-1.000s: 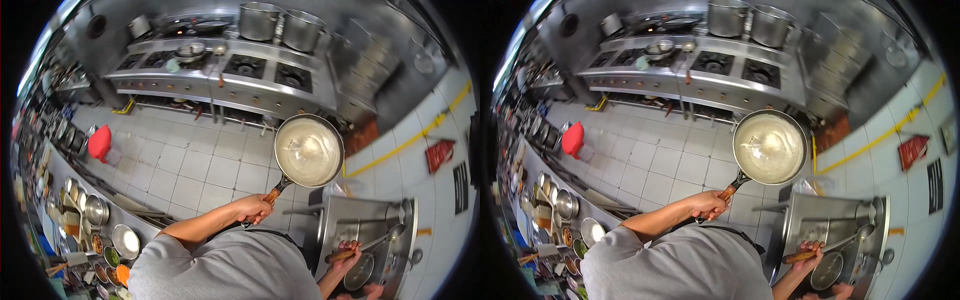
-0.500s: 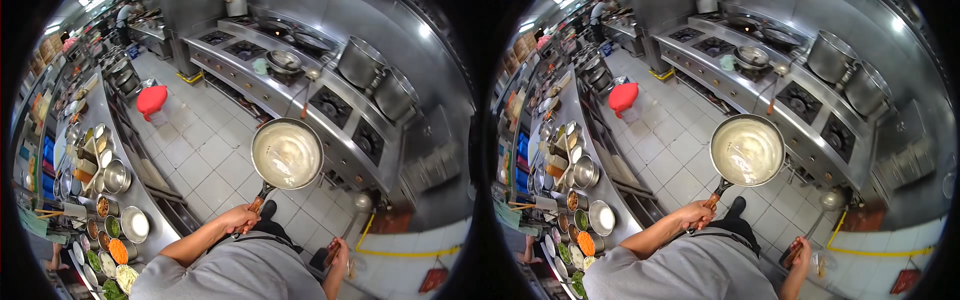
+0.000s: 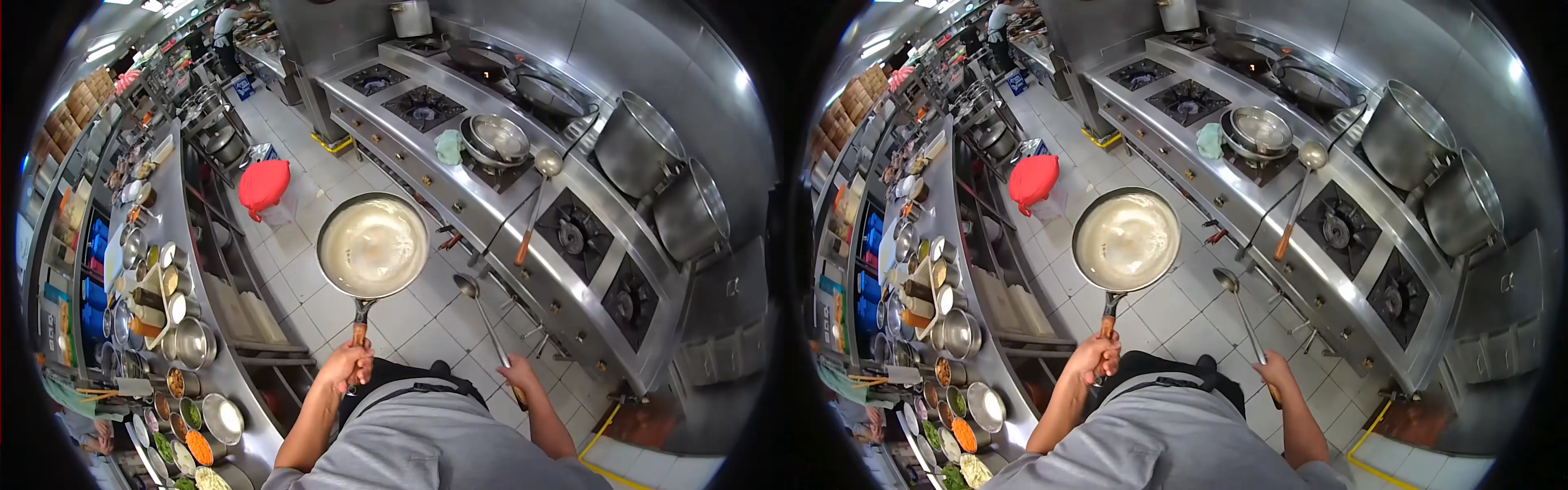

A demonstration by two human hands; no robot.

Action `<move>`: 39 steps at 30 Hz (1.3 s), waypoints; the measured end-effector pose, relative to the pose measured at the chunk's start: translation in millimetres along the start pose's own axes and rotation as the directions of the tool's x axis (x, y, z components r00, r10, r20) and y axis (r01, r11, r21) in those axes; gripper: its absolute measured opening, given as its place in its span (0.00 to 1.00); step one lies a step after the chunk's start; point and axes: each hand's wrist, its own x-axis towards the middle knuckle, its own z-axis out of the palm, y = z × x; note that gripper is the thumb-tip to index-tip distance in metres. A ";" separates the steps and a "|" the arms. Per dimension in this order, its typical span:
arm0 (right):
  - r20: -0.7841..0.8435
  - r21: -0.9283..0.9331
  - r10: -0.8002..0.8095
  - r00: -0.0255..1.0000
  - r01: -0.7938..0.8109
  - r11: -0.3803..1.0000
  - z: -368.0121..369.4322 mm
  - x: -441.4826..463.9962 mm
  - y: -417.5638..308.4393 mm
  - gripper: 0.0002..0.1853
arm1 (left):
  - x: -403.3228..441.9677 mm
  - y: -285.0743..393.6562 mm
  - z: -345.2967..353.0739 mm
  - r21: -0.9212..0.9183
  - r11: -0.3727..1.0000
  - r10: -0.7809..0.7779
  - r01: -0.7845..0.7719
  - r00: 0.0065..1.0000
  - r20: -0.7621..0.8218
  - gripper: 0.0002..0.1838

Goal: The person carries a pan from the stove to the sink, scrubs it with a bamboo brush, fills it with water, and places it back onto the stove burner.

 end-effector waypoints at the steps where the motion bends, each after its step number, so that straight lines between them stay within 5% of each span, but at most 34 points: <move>1: 0.009 0.008 -0.025 1.000 0.025 1.000 -2.4 22.4 -13.7 0.16 | 11.2 14.6 -2.1 -0.029 1.000 -0.008 0.008 1.000 -0.008 0.09; 11: -0.088 0.124 0.007 0.996 0.004 0.992 46.1 153.1 -155.8 0.13 | 137.4 185.4 -63.0 0.100 0.995 0.018 -0.012 0.998 -0.061 0.10; 14: -0.167 0.312 -0.039 0.985 0.091 0.946 72.1 175.6 -214.5 0.11 | 173.9 243.8 -77.2 0.162 0.987 -0.008 0.011 1.000 -0.022 0.10; 22: -0.420 0.442 -0.073 0.905 0.274 0.854 63.5 292.1 -351.6 0.09 | 304.6 382.6 -70.3 0.275 0.957 -0.134 0.094 0.982 0.130 0.09; 25: -0.532 0.405 -0.020 0.847 0.275 0.872 35.8 348.3 -411.0 0.16 | 370.4 423.9 -61.5 0.332 0.939 -0.152 0.092 0.975 0.162 0.09; 28: -0.700 0.153 -0.154 0.697 0.357 0.921 -0.4 412.2 -456.8 0.26 | 431.1 466.4 -42.8 0.403 0.912 -0.170 0.078 0.965 0.198 0.08; 34: -0.751 -0.067 -0.118 0.649 0.102 0.992 -39.6 496.6 -480.5 0.38 | 519.8 521.4 -18.2 0.458 0.875 -0.299 0.157 0.919 0.257 0.09; 35: -0.722 0.013 0.015 0.691 -0.008 1.000 -45.1 502.3 -488.4 0.40 | 532.3 527.1 -14.5 0.469 0.871 -0.295 0.146 0.919 0.262 0.09; 39: -0.788 -0.063 0.077 0.611 -0.204 0.977 -44.9 543.2 -488.0 0.40 | 574.0 559.6 -2.6 0.514 0.831 -0.398 0.212 0.873 0.284 0.09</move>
